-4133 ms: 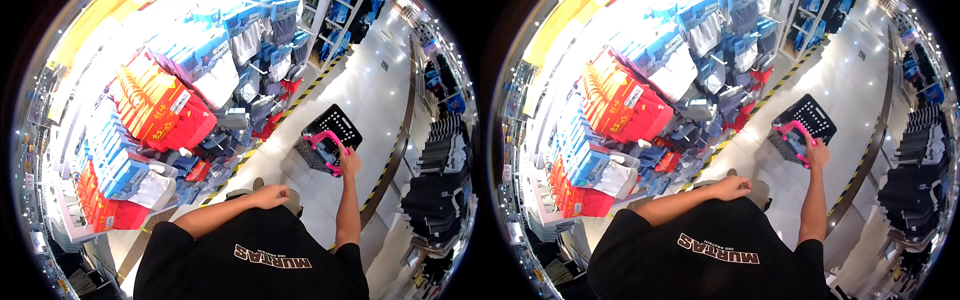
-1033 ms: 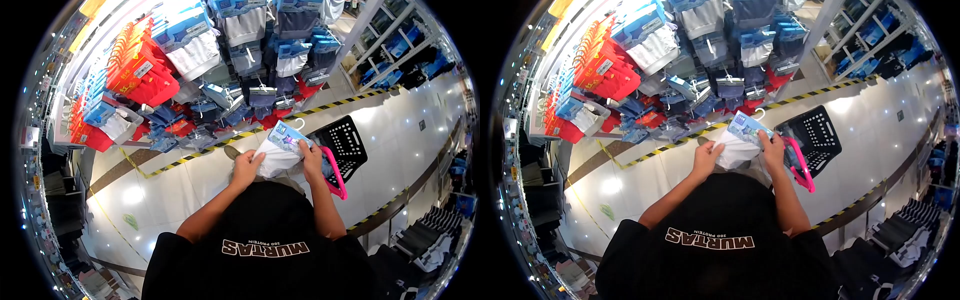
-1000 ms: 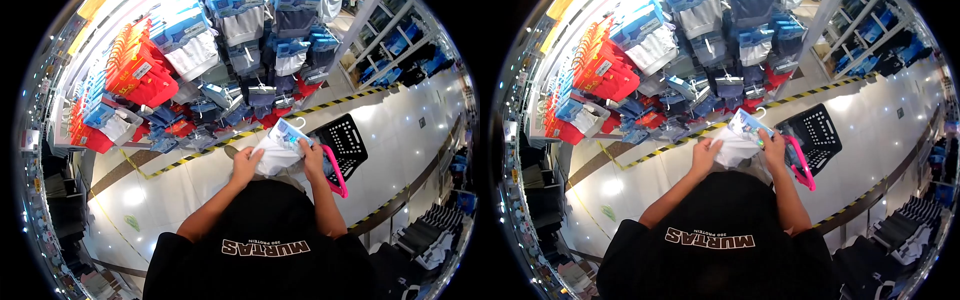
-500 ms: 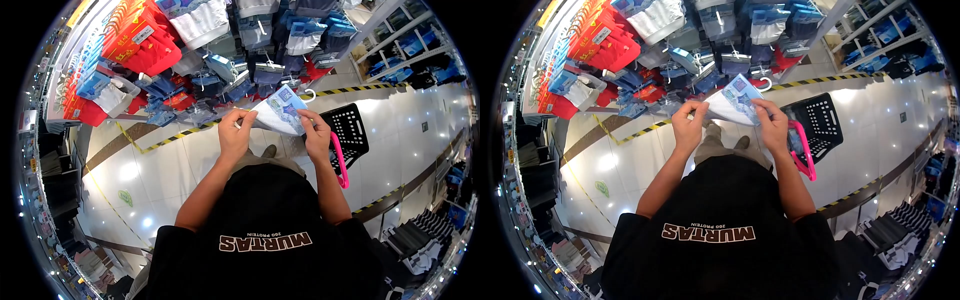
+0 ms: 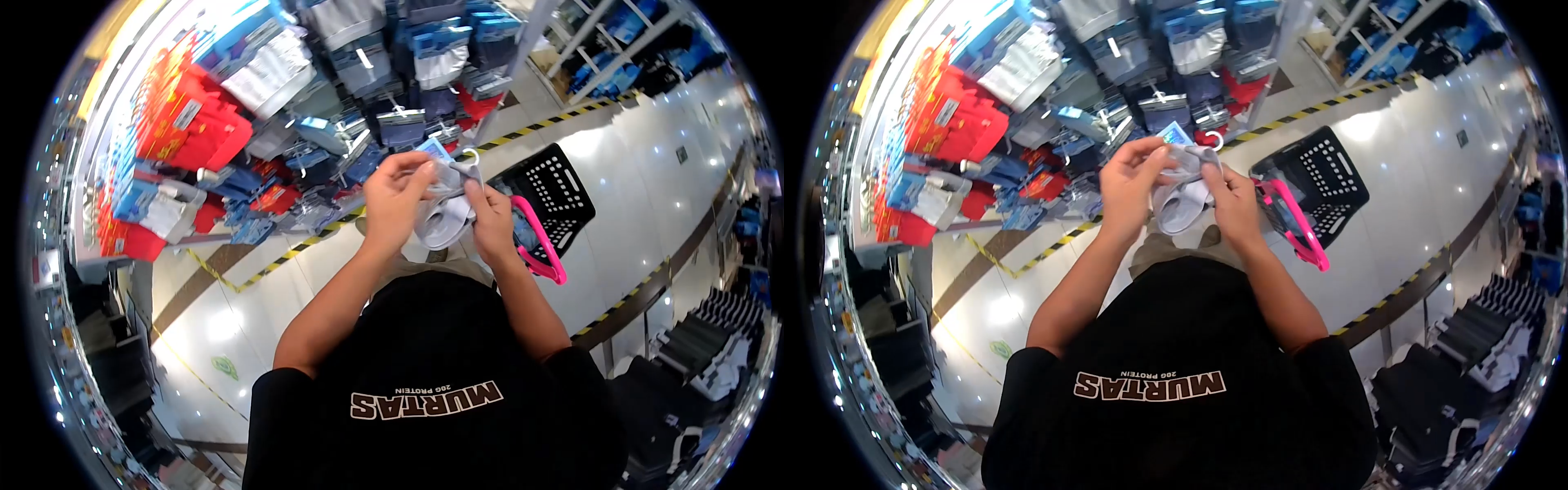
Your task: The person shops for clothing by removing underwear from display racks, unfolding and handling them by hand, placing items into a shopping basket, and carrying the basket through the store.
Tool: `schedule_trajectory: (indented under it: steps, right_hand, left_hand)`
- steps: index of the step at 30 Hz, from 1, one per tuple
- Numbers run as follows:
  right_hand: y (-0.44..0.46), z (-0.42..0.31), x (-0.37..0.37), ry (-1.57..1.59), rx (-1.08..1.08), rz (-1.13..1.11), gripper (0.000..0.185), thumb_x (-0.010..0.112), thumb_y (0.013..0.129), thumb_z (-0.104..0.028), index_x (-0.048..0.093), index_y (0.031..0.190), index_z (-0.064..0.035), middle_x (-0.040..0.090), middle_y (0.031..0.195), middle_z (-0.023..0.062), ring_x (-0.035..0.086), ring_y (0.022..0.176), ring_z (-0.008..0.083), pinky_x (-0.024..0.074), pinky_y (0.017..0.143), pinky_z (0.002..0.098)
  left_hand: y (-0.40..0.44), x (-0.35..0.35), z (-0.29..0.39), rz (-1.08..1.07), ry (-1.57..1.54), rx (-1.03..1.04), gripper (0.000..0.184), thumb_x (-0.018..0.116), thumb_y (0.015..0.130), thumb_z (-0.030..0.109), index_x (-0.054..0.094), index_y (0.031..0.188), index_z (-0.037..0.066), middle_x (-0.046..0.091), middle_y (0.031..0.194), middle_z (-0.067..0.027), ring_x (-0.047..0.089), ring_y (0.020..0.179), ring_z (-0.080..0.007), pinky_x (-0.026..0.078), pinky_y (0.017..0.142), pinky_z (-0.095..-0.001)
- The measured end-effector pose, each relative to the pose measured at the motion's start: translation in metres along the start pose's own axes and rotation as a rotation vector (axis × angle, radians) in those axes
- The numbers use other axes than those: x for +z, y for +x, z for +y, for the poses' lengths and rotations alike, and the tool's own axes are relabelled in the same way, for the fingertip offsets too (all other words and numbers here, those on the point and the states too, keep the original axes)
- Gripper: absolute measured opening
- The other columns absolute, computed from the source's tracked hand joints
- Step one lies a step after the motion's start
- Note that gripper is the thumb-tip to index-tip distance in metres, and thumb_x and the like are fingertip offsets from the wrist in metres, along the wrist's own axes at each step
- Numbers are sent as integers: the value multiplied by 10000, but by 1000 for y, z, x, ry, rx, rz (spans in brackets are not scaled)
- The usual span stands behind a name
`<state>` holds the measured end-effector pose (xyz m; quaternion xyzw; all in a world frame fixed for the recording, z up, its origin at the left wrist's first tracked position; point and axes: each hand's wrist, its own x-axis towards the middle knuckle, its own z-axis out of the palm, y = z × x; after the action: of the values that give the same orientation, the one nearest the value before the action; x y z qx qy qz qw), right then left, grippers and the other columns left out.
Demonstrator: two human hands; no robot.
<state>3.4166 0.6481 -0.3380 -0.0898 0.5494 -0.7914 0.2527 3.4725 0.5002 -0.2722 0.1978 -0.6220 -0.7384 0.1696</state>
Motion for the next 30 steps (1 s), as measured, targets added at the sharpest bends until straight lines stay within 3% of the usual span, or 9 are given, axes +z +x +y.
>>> schedule_trajectory:
  steps: [2,5,9,13,17,22,25,28,30]
  right_hand:
    - [-2,0,-2,342,131,89,317,524,1046,-259,650,1123,22,675,970,53,642,882,123,505,811,275]
    - [-2,13,-17,387,126,175,352,487,1059,-284,650,1096,25,689,1015,78,659,900,146,517,821,298]
    - [3,12,-14,429,36,260,328,527,1044,-262,668,1071,33,690,1016,75,645,895,132,502,814,285]
    - [7,4,-7,429,1,233,325,537,1045,-241,679,1045,52,693,1002,62,627,902,112,490,809,271]
    - [11,17,-6,282,-31,130,351,479,1068,-257,644,1145,43,681,1136,98,646,1002,148,510,873,304]
    - [16,27,-18,166,-17,120,249,609,1008,-197,717,964,23,684,992,28,579,872,67,450,818,227]
    - [15,17,-11,61,-57,127,145,664,950,-99,705,934,39,684,1001,39,579,901,81,451,823,238]
    - [17,13,-8,-5,-142,175,95,683,896,-22,685,934,65,681,1028,58,584,927,102,462,825,253]
    - [19,15,-11,-87,-229,200,105,694,868,-5,681,946,65,678,1048,70,592,935,118,470,823,262]
  left_hand:
    - [-2,-9,-11,-51,169,52,277,735,904,156,644,1111,-3,675,1016,-80,638,850,-118,509,740,-247]
    - [-14,-7,-9,-206,521,258,357,789,834,164,655,1133,22,675,1022,-50,606,893,-128,480,791,-282]
    - [-20,-11,-21,-231,635,223,333,757,848,132,649,1139,12,665,1002,-39,586,882,-112,465,804,-269]
    - [-25,-23,-24,-101,341,-29,212,651,908,16,639,1119,-2,653,991,-33,567,889,-69,455,818,-231]
    - [-30,-28,-36,2,126,0,206,628,914,19,613,1117,-7,629,975,-17,554,819,-57,456,757,-222]
    - [-43,-35,-32,129,78,-52,171,549,944,36,587,1107,1,615,1006,-27,555,860,-69,453,781,-235]
    - [-38,-34,-32,309,-345,-115,199,488,952,57,553,1137,24,615,1047,-50,576,893,-101,462,795,-261]
    - [-39,-41,-52,303,-348,-154,274,456,925,64,506,1194,52,590,1102,-78,571,996,-170,446,908,-350]
    - [-41,-40,-60,338,-218,-109,254,490,900,5,510,1153,21,609,1064,-65,585,972,-159,470,855,-312]
